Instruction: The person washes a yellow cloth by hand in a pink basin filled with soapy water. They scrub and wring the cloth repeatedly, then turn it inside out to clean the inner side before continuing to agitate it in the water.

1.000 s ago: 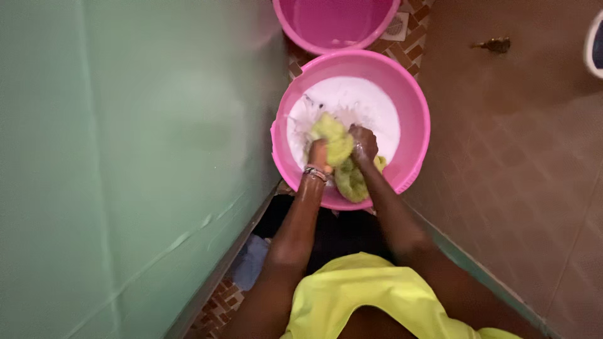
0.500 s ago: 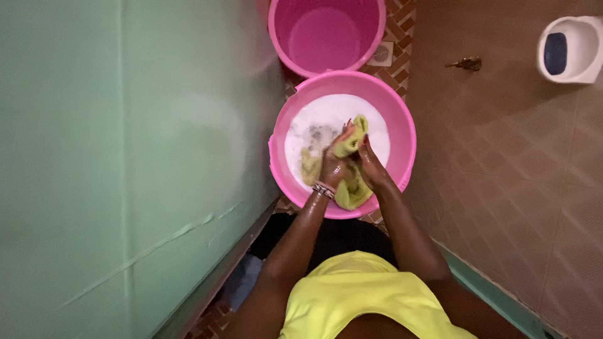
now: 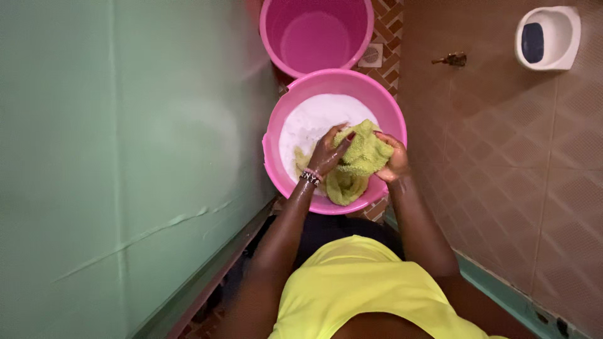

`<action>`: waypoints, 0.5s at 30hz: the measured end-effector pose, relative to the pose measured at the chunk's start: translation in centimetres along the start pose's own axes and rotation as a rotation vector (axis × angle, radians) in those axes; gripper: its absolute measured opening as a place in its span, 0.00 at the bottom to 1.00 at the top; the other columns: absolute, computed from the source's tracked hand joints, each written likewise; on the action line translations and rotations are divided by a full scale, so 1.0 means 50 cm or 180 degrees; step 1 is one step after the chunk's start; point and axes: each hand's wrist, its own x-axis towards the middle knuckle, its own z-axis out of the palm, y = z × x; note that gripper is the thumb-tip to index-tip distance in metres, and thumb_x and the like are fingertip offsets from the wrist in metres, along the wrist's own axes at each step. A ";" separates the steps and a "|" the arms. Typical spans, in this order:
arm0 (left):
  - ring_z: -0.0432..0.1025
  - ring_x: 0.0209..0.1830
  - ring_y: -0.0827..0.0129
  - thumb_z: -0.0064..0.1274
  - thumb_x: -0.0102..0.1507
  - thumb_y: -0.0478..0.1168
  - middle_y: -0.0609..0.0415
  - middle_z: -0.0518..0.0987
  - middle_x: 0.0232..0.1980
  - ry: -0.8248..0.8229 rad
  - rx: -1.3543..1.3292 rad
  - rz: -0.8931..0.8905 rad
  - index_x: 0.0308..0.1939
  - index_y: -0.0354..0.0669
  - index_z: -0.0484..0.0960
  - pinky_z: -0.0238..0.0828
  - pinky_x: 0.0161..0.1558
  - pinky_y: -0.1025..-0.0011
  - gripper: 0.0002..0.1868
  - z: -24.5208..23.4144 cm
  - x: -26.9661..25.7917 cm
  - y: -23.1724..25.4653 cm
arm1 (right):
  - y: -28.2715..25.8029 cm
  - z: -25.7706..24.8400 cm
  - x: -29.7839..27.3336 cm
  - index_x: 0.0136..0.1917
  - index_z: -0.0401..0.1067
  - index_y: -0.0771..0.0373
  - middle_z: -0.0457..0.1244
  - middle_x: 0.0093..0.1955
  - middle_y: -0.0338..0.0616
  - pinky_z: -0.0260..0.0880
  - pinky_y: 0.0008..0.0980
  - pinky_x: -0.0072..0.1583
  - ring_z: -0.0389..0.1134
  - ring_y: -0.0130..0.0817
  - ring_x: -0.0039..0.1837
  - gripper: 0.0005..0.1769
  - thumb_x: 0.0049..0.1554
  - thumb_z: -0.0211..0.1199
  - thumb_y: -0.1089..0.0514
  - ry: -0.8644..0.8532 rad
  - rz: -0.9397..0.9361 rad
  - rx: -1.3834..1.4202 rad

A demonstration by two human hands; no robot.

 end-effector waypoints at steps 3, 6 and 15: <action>0.76 0.36 0.70 0.58 0.66 0.50 0.51 0.84 0.38 -0.0297 0.0345 -0.0077 0.47 0.41 0.83 0.75 0.39 0.71 0.16 -0.010 0.012 -0.008 | -0.017 -0.021 0.004 0.67 0.66 0.78 0.67 0.57 0.60 0.74 0.50 0.62 0.73 0.50 0.59 0.24 0.67 0.52 0.55 -0.0164 -0.0222 -0.0794; 0.71 0.28 0.72 0.55 0.69 0.47 0.52 0.82 0.31 -0.0167 0.0376 -0.0137 0.40 0.40 0.86 0.70 0.32 0.72 0.14 -0.002 0.012 -0.042 | -0.031 -0.002 0.013 0.71 0.64 0.74 0.67 0.61 0.57 0.75 0.44 0.63 0.73 0.44 0.59 0.25 0.69 0.53 0.53 -0.0314 0.0279 -0.0527; 0.75 0.43 0.72 0.52 0.66 0.45 0.49 0.84 0.45 0.0390 -0.0875 -0.0386 0.50 0.32 0.82 0.73 0.46 0.71 0.18 0.024 0.019 -0.141 | -0.036 0.132 0.017 0.72 0.68 0.57 0.60 0.75 0.53 0.66 0.37 0.68 0.63 0.40 0.72 0.30 0.56 0.62 0.63 -0.0495 -0.0753 -0.4611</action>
